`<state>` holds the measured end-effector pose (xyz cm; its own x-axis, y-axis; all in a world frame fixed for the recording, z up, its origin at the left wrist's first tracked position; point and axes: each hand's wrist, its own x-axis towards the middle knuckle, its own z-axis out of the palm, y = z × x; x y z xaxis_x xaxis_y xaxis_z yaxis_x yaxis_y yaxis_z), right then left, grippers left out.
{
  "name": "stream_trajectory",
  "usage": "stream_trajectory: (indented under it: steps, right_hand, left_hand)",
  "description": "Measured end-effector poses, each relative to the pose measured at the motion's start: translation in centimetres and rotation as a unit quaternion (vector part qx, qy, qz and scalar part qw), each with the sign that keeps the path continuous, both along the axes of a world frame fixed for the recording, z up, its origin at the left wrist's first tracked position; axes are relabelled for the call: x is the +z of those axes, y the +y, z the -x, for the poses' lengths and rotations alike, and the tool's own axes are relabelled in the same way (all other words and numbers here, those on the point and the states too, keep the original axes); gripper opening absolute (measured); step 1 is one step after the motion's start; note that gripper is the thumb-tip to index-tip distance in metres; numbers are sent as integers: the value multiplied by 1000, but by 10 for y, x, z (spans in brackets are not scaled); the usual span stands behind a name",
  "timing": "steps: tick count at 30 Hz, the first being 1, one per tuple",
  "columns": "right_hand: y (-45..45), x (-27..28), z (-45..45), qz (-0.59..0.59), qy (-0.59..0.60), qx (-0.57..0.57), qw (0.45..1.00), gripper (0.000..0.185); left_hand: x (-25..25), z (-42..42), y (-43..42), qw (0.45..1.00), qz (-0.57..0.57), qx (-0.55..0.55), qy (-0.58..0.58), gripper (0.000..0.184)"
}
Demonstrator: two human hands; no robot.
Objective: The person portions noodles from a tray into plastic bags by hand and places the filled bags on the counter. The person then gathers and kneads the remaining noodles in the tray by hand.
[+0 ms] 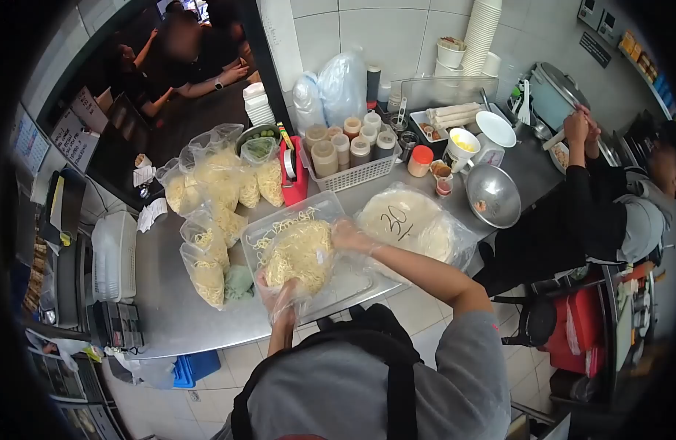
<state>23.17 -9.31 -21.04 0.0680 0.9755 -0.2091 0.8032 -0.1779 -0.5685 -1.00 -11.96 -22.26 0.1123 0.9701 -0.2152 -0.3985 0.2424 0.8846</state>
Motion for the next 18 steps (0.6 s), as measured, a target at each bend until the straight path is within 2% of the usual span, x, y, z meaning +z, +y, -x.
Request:
stream_trajectory:
  steps: [1, 4, 7, 9, 10, 13, 15, 16, 18]
  right_hand:
    - [5, -17, 1, -37, -59, 24, 997, 28]
    - [5, -36, 9, -141, 38, -30, 989, 23]
    - [5, -40, 19, -198, 130, -63, 970, 18]
    - [1, -18, 27, -240, -9, 14, 971, 16]
    - [-4, -4, 34, -258, -75, 57, 962, 15]
    - [-13, 30, 54, -251, -119, 48, 959, 10]
    - [-19, 34, 62, -223, -113, 92, 964, 10]
    - [-20, 34, 63, -210, -113, 113, 965, 10]
    - [-31, 22, 68, -302, -113, 159, 933, 9]
  left_hand:
    - [4, 0, 1, 1000, 10, -4, -10, 73]
    - [14, 1, -3, 999, 27, -14, -23, 72]
    - [14, 2, -7, 999, 37, -7, -16, 74]
    - [23, 2, -14, 996, 90, 21, -19, 76]
    - [15, 4, -13, 994, 103, 20, -28, 69]
    - [0, 13, -10, 985, 161, 12, -57, 53]
    - [10, 15, -11, 970, 225, -10, -86, 45]
    - [3, 15, -9, 972, 214, -15, -96, 44]
    - [-16, 17, -8, 974, 197, -30, -112, 43]
